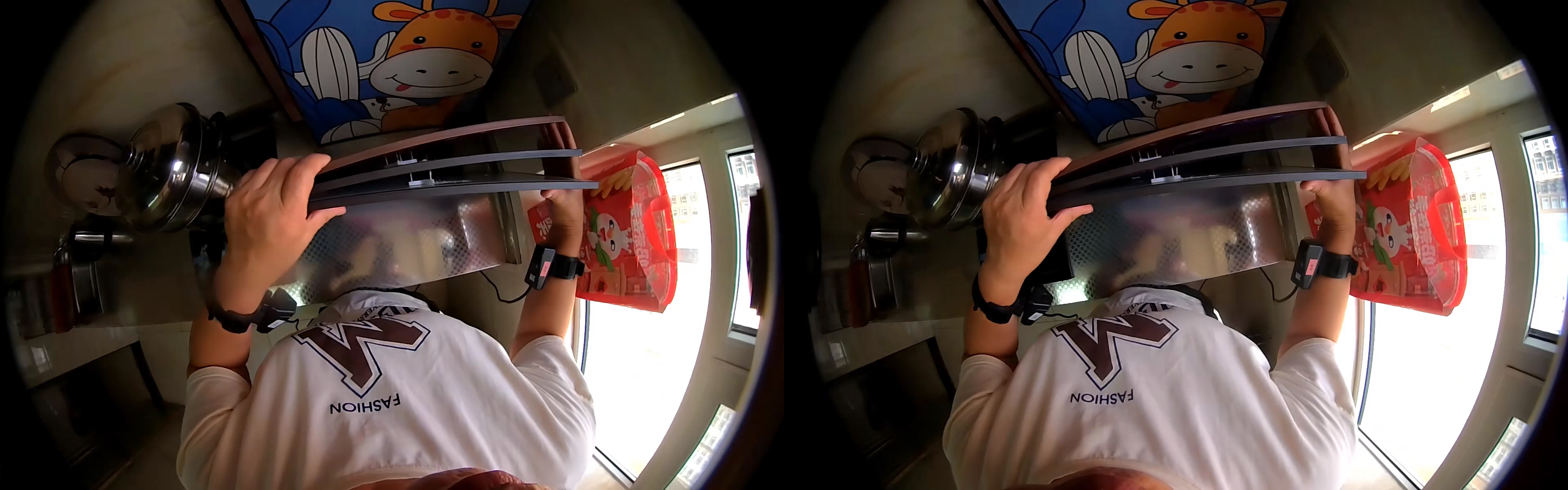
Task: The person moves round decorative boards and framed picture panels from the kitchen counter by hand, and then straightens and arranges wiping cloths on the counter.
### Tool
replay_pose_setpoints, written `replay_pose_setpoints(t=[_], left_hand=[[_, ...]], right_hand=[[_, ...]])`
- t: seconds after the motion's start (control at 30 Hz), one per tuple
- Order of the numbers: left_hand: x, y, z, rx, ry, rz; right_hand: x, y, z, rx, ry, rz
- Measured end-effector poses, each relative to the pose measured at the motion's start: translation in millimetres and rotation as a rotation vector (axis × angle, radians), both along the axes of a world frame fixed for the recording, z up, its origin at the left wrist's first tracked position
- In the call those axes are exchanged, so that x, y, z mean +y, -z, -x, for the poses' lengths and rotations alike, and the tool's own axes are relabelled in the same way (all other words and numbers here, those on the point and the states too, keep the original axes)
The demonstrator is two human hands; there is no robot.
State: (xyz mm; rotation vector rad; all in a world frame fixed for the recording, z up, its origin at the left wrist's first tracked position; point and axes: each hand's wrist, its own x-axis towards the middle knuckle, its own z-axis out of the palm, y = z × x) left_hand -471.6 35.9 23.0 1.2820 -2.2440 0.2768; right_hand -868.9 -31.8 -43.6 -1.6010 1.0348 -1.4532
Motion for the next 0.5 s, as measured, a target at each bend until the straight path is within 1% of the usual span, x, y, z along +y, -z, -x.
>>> replay_pose_setpoints(t=[0.07,0.1,0.17,0.2,0.27,0.37,0.43,0.5], left_hand=[[-3,1,-7,0.004,0.013,-0.005],[-6,1,-11,0.000,0.018,-0.005],[-12,-2,-16,-0.001,0.025,-0.027],[-14,-4,-18,0.003,0.024,-0.045],[-19,-5,-22,-0.007,0.030,-0.053],[-16,-4,-24,-0.029,0.020,-0.060],[-9,-3,-24,-0.045,0.002,-0.070],[-2,-4,-22,-0.121,-0.016,0.085]], right_hand=[[12,-8,-5,-0.002,-0.064,-0.068],[13,-4,-5,-0.007,-0.056,-0.073],[9,3,-4,-0.017,-0.157,0.014],[9,3,-3,-0.020,-0.155,0.014],[8,1,-3,-0.170,-0.259,-0.046],[10,-15,-13,-0.186,-0.301,-0.030],[13,-5,-10,-0.218,-0.275,-0.055],[14,7,-3,-0.225,-0.228,-0.075]])
